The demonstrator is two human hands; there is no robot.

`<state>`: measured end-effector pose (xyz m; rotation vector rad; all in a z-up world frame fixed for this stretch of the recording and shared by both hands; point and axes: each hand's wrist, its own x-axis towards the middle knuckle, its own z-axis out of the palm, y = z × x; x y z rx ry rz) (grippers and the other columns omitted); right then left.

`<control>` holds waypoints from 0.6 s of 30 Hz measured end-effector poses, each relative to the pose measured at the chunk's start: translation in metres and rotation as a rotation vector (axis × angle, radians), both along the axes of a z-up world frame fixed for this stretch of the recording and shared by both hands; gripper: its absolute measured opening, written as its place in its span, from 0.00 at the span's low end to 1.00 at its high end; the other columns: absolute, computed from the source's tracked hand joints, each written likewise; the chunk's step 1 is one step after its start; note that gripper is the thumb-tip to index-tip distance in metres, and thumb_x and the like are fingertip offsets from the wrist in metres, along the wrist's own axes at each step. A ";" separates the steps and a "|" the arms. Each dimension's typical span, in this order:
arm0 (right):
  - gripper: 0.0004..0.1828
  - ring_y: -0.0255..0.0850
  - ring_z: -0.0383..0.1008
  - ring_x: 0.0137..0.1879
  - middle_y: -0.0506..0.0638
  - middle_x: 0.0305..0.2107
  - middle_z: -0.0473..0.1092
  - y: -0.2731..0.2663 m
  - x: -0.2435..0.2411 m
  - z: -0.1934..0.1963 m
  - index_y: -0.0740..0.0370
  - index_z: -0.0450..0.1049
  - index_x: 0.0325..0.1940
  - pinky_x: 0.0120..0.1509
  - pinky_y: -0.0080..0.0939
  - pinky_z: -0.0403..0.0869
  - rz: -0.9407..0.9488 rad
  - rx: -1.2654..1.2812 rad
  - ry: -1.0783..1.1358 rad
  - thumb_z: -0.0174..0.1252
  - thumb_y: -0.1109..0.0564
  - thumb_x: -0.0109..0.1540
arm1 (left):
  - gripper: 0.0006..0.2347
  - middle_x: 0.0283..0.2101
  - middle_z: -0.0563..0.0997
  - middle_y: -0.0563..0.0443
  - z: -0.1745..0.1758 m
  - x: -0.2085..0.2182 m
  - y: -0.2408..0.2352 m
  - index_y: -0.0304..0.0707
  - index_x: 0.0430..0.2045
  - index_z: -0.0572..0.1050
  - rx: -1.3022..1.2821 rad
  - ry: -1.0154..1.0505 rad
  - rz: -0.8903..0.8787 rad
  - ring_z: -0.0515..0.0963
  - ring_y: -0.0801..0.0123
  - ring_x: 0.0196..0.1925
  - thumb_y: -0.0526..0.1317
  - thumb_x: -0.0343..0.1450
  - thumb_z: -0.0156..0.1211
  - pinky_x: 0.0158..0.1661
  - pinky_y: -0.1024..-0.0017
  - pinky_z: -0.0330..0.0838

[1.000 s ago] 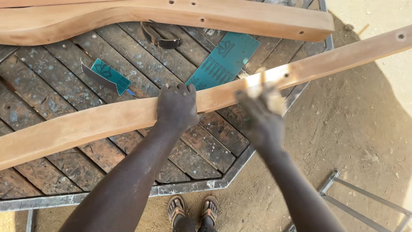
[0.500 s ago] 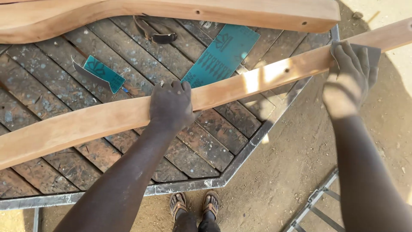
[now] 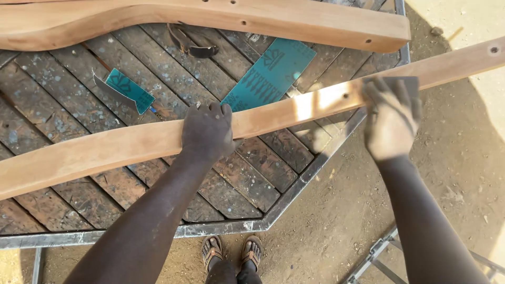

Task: Sanding a long wooden beam manually with sandpaper on a workshop table

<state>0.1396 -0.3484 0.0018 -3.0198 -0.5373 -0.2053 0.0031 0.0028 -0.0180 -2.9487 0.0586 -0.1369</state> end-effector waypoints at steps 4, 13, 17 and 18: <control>0.27 0.51 0.55 0.78 0.42 0.70 0.65 0.102 -0.078 -0.020 0.42 0.70 0.71 0.75 0.69 0.48 0.117 0.057 -0.065 0.52 0.47 0.66 | 0.12 0.27 0.77 0.42 0.007 0.000 0.000 0.39 0.34 0.74 -0.007 0.024 0.044 0.80 0.50 0.27 0.44 0.64 0.49 0.30 0.57 0.64; 0.32 0.51 0.62 0.66 0.46 0.67 0.63 0.052 -0.052 -0.039 0.51 0.58 0.77 0.76 0.48 0.50 0.114 1.097 0.479 0.31 0.37 0.74 | 0.21 0.33 0.79 0.40 0.009 0.003 -0.003 0.38 0.41 0.75 0.005 0.193 0.071 0.82 0.50 0.34 0.55 0.63 0.57 0.35 0.55 0.70; 0.26 0.53 0.61 0.73 0.43 0.64 0.70 0.097 -0.093 -0.038 0.46 0.71 0.68 0.63 0.63 0.61 0.109 0.098 -0.168 0.56 0.57 0.65 | 0.14 0.28 0.78 0.43 0.011 0.001 -0.004 0.39 0.37 0.75 -0.005 0.117 0.053 0.81 0.50 0.29 0.46 0.64 0.53 0.30 0.56 0.68; 0.36 0.61 0.61 0.71 0.43 0.67 0.67 0.123 -0.117 -0.028 0.44 0.66 0.74 0.54 0.68 0.65 0.158 0.151 -0.072 0.53 0.60 0.59 | 0.13 0.26 0.77 0.44 0.010 0.002 -0.003 0.39 0.34 0.75 0.000 0.049 0.035 0.80 0.51 0.26 0.46 0.64 0.53 0.28 0.58 0.67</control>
